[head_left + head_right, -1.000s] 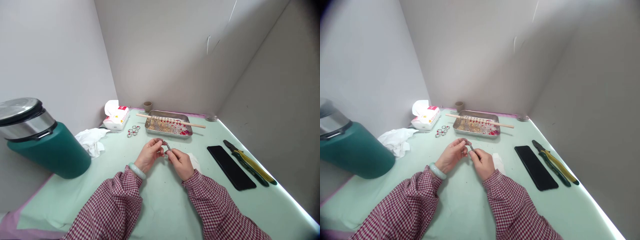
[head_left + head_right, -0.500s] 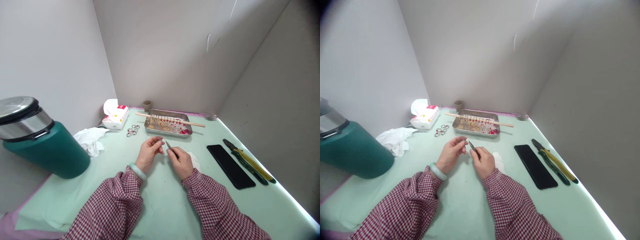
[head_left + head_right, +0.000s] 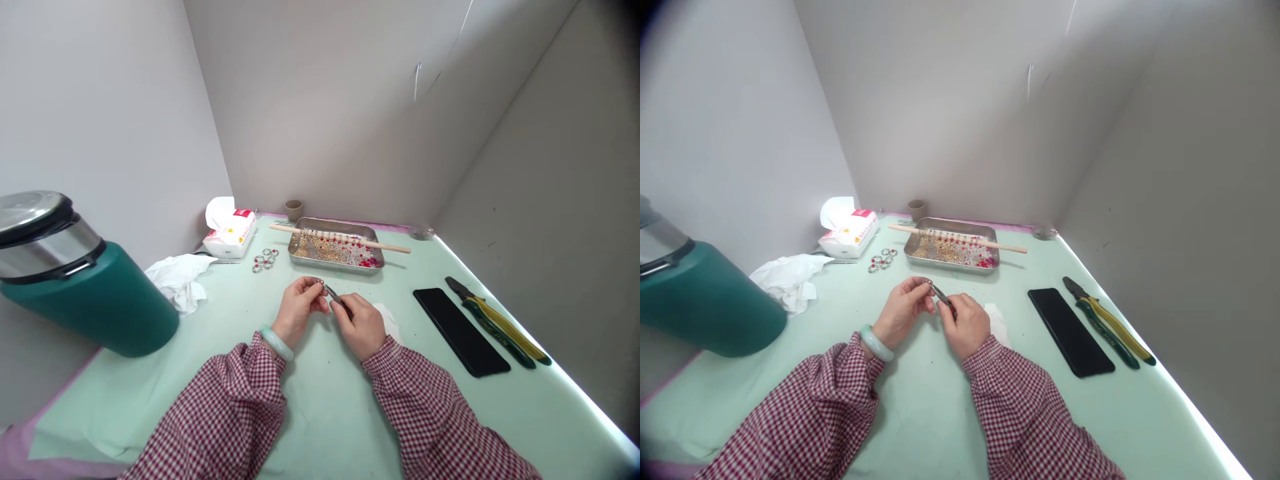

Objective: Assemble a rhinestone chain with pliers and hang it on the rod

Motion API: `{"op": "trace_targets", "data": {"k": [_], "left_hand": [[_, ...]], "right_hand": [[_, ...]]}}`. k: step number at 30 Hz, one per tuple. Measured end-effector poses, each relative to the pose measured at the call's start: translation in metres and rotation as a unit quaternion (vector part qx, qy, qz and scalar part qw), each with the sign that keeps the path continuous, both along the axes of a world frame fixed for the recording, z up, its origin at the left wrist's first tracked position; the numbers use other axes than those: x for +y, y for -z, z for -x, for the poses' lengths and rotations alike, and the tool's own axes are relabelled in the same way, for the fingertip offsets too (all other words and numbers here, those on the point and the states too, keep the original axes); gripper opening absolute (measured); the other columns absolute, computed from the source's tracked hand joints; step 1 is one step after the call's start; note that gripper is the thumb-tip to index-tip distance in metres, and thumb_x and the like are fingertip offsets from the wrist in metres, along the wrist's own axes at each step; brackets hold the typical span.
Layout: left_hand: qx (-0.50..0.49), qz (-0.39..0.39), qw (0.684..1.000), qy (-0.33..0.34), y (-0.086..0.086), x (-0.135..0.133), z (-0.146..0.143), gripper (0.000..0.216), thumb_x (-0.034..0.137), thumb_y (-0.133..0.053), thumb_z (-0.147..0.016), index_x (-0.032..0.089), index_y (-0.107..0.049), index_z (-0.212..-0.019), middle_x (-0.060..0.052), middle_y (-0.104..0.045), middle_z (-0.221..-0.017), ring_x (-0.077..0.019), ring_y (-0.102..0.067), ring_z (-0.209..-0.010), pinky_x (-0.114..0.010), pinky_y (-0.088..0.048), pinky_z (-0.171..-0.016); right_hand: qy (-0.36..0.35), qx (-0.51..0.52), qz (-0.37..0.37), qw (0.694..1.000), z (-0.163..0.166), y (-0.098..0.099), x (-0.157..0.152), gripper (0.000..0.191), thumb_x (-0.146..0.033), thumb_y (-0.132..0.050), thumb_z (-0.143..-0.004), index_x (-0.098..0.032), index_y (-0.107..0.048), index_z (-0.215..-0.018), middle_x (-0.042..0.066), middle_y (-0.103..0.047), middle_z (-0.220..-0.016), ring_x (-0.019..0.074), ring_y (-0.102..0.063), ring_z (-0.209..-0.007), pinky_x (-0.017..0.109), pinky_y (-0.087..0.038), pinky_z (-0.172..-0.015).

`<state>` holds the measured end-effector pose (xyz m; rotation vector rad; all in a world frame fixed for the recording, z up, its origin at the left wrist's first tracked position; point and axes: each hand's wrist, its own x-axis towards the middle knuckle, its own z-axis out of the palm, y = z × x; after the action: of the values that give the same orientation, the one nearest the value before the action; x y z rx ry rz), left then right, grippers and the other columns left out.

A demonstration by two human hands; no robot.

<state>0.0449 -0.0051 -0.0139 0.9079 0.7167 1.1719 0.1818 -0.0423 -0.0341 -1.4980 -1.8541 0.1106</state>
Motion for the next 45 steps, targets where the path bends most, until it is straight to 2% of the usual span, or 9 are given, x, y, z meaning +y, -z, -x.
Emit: {"op": "trace_targets", "data": {"k": [8, 16, 22, 30, 38, 45], "left_hand": [[0.012, -0.011, 1.000, 0.022, 0.000, -0.002, 0.000, 0.021, 0.029, -0.064, -0.075, 0.013, -0.052, -0.082, -0.002, -0.060, -0.074, -0.0094, -0.056, -0.048, -0.026, -0.049, -0.051], [0.021, -0.018, 1.000, 0.012, 0.000, -0.002, -0.001, 0.024, 0.028, -0.066, -0.072, 0.014, -0.049, -0.082, -0.001, -0.062, -0.074, -0.0094, -0.057, -0.048, -0.027, -0.049, -0.053], [0.086, -0.034, 0.996, 0.005, -0.003, -0.002, 0.000, 0.024, 0.030, -0.065, -0.073, 0.014, -0.049, -0.080, -0.003, -0.062, -0.077, -0.0103, -0.058, -0.051, -0.027, -0.050, -0.054], [0.054, 0.021, 0.995, 0.086, -0.004, -0.003, 0.002, 0.027, 0.041, -0.051, -0.082, 0.015, -0.051, -0.079, -0.005, -0.061, -0.084, -0.0097, -0.056, -0.049, -0.027, -0.049, -0.049], [0.132, -0.006, 0.989, 0.069, -0.008, -0.001, 0.005, 0.021, 0.035, -0.054, -0.080, 0.015, -0.052, -0.074, -0.003, -0.058, -0.077, -0.0084, -0.053, -0.049, -0.023, -0.046, -0.048], [0.220, -0.064, 0.973, 0.034, -0.009, -0.002, 0.004, 0.018, 0.032, -0.057, -0.078, 0.016, -0.056, -0.069, 0.002, -0.053, -0.047, -0.0116, -0.050, -0.045, -0.022, -0.040, -0.051]], "right_hand": [[0.026, -0.023, 0.005, 0.999, 0.000, 0.001, 0.000, 0.027, -0.032, -0.043, -0.089, -0.017, -0.060, -0.074, 0.004, -0.061, -0.071, 0.0159, -0.057, -0.067, 0.025, -0.037, -0.061], [0.025, -0.014, 0.003, 1.000, -0.001, 0.001, 0.001, 0.028, -0.033, -0.043, -0.089, -0.018, -0.060, -0.073, 0.004, -0.061, -0.070, 0.0159, -0.057, -0.067, 0.025, -0.037, -0.061], [0.037, -0.023, 0.003, 0.999, -0.003, 0.003, 0.002, 0.028, -0.033, -0.043, -0.088, -0.018, -0.060, -0.072, 0.004, -0.061, -0.068, 0.0156, -0.057, -0.065, 0.025, -0.036, -0.059], [0.050, -0.053, -0.005, 0.997, -0.004, 0.001, 0.001, 0.027, -0.033, -0.044, -0.088, -0.018, -0.062, -0.073, 0.004, -0.062, -0.068, 0.0156, -0.057, -0.064, 0.025, -0.034, -0.056], [0.076, -0.107, -0.015, 0.991, -0.005, 0.000, 0.001, 0.029, -0.035, -0.045, -0.088, -0.018, -0.061, -0.071, 0.004, -0.062, -0.067, 0.0155, -0.056, -0.063, 0.026, -0.032, -0.056], [0.129, -0.203, -0.063, 0.968, -0.006, -0.002, -0.001, 0.027, -0.034, -0.048, -0.086, -0.017, -0.061, -0.071, 0.005, -0.062, -0.068, 0.0173, -0.055, -0.064, 0.028, -0.030, -0.057]]}}
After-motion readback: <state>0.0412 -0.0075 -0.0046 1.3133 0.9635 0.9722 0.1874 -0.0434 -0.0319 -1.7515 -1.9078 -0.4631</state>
